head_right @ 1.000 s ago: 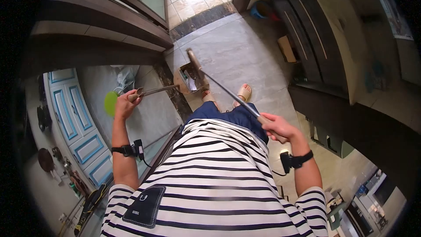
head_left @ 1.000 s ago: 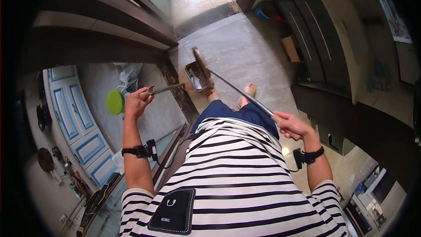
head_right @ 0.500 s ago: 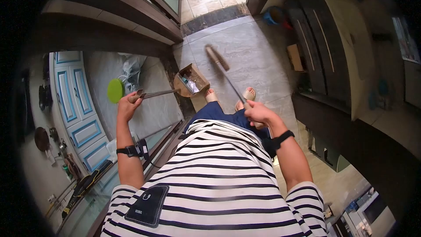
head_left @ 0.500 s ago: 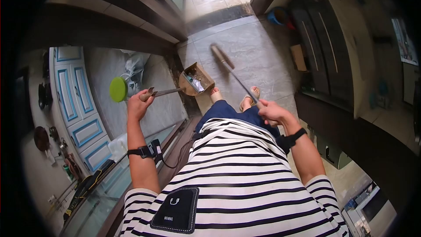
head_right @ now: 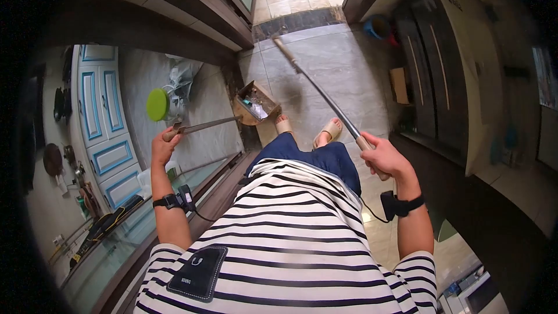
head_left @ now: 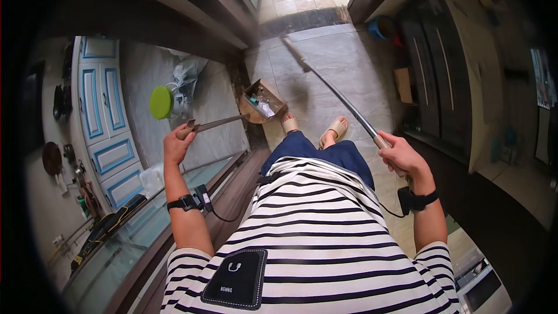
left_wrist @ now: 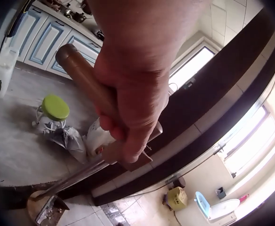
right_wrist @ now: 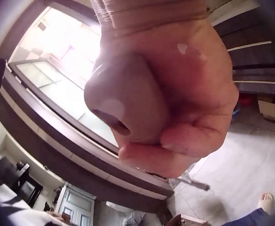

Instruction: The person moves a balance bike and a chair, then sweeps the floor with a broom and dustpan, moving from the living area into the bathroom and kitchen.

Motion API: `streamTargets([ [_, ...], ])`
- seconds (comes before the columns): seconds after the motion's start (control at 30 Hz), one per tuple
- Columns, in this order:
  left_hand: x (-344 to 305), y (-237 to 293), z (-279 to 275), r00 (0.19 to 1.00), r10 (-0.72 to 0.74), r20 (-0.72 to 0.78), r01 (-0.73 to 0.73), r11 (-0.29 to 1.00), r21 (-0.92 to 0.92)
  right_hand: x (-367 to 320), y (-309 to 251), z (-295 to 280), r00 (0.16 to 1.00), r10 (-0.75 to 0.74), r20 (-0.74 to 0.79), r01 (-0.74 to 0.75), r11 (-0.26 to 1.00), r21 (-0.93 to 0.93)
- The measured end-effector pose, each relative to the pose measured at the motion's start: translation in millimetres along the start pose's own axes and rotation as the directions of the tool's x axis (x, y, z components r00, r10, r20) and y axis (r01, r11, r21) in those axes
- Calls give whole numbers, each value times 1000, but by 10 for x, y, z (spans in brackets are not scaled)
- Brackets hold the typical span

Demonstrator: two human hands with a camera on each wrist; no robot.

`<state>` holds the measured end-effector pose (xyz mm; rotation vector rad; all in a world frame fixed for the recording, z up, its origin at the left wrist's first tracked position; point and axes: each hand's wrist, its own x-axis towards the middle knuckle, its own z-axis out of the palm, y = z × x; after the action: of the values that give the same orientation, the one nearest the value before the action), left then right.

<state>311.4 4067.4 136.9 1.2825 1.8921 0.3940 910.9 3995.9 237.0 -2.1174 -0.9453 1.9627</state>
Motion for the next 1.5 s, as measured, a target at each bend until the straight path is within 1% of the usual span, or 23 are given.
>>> streamTargets([
  [0.07, -59, 12, 0, 996, -87, -3, 87, 996, -36, 174, -93, 126, 999, 22, -42, -24, 998, -51],
  [0.13, -71, -103, 114, 997, -58, -43, 58, 998, -20, 497, -35, 309, 997, 24, -69, -29, 996, -79],
  [0.17, -74, -147, 157, 997, -43, -62, 42, 999, -12, 644, -39, 430, 999, 13, -44, -17, 997, -80],
  [0.2, -81, -147, 159, 998, -36, -45, 35, 999, -8, 771, -24, 552, 1000, 4, -18, -6, 997, -80],
  [0.3, -172, -92, 133, 1000, -1, -25, 2, 1000, 22, 1043, 128, 861, 990, 50, 130, -58, 996, 64],
  [0.33, -194, -25, 124, 999, 31, -31, -30, 998, 52, 1059, 123, 859, 979, 71, 191, -103, 981, 167],
  [0.4, -188, -21, 117, 997, 63, -38, -60, 996, 73, 1062, 96, 780, 945, 98, 312, -212, 911, 355],
  [0.47, -182, -113, 127, 997, 57, -46, -55, 997, 51, 1006, 167, 540, 928, 90, 362, -246, 878, 411],
  [0.53, -225, -83, 105, 1000, 17, -22, -16, 999, 39, 772, 132, 340, 919, 54, 390, -256, 834, 489],
  [0.57, -235, -68, 100, 1000, -1, -7, 1, 999, 35, 664, 158, 260, 937, 63, 344, -225, 862, 455],
  [0.7, -199, -191, 132, 992, 127, -5, -127, 990, 66, 195, 364, 73, 989, 96, 112, -127, 937, 325],
  [0.77, -176, -42, 111, 987, 160, -4, -159, 985, 60, 7, 598, 6, 995, 99, -1, -95, 957, 274],
  [0.87, -1, 168, 113, 977, 201, 69, -202, 979, 8, -160, 869, 133, 982, 126, -142, -90, 967, 237],
  [0.9, 44, 306, 111, 960, 265, 89, -271, 961, 62, -238, 841, 212, 974, 146, -172, -99, 961, 259],
  [1.0, 280, 511, 218, 918, 350, 186, -366, 928, 64, -311, 1089, 379, 942, 190, -276, -70, 918, 391],
  [1.13, 494, 932, 453, 861, 386, 331, -438, 893, 100, -455, 1425, 525, 911, 266, -313, -76, 858, 508],
  [1.27, 551, 1420, 661, 814, 396, 425, -497, 853, 157, -575, 1625, 821, 889, 371, -269, -112, 745, 658],
  [1.3, 568, 1514, 718, 805, 393, 445, -508, 843, 174, -559, 1651, 919, 889, 391, -239, -160, 754, 637],
  [1.37, 641, 1643, 879, 770, 422, 478, -573, 787, 228, -410, 1807, 1211, 912, 356, -204, -160, 766, 622],
  [1.4, 645, 1700, 965, 750, 433, 499, -604, 757, 251, -354, 1782, 1335, 932, 335, -141, -148, 704, 694],
  [1.43, 605, 1828, 1037, 760, 402, 511, -596, 745, 299, -352, 1660, 1408, 951, 299, -81, -135, 635, 760],
  [1.47, 622, 1895, 1116, 756, 414, 508, -604, 740, 297, -363, 1575, 1422, 967, 253, -25, -126, 561, 819],
  [1.5, 639, 1940, 1171, 754, 420, 505, -609, 735, 297, -377, 1619, 1399, 978, 210, 5, -102, 456, 884],
])
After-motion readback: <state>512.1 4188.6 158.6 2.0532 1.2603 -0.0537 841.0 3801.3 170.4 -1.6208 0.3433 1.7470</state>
